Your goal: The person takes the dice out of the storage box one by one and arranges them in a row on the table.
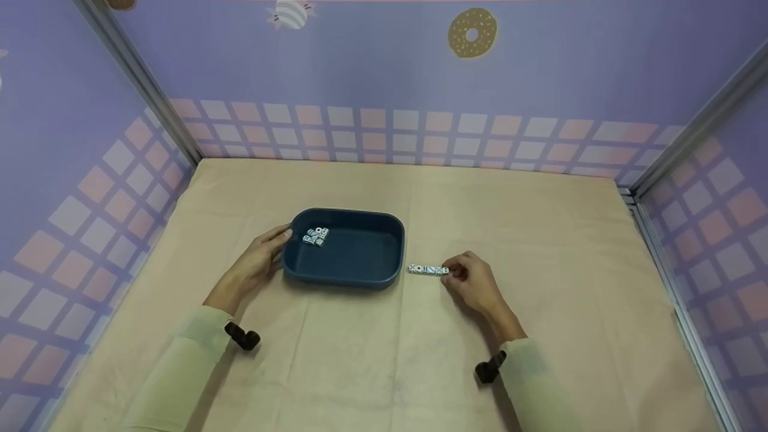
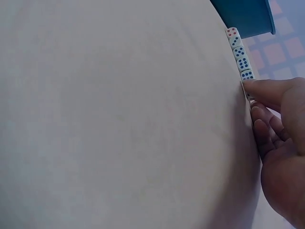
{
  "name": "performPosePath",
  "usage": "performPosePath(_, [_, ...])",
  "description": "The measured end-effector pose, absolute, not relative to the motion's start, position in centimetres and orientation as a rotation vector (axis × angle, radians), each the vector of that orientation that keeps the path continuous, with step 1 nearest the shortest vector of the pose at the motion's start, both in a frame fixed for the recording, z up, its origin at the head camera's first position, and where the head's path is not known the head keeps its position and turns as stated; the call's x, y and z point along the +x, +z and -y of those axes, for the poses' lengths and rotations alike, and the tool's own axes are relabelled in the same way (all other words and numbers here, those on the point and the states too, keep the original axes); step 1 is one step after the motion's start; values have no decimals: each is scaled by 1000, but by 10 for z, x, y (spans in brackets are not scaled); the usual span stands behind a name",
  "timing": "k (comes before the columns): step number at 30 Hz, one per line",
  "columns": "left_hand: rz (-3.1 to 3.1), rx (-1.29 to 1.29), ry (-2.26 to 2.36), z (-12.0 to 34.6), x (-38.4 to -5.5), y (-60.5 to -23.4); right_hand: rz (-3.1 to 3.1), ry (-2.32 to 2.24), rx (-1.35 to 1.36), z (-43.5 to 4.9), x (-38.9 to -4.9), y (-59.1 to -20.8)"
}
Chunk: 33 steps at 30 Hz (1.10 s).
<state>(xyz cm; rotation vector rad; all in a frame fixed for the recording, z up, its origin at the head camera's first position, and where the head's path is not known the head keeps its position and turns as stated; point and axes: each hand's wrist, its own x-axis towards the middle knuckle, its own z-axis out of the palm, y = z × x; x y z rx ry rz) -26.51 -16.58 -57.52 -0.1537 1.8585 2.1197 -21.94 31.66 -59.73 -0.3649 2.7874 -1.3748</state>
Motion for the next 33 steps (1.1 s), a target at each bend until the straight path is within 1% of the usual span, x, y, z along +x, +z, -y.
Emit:
performPosePath(11, [-1874,-112,2121,166,-265,-575,-2784,-1378,-318,-314,-219,-597])
performPosePath(21, [-2082,2,1954,167,-271,-568,-2759,-1454,-258,-316,-218,-601])
performPosePath(28, [-2140,6,1965,166,-280,-567,-2744,-1510,-234,-316,-220,-602])
performPosePath(33, [-2142,-38,1953,164,-283,-570,-2756,-1528,-233,-315,-219,-604])
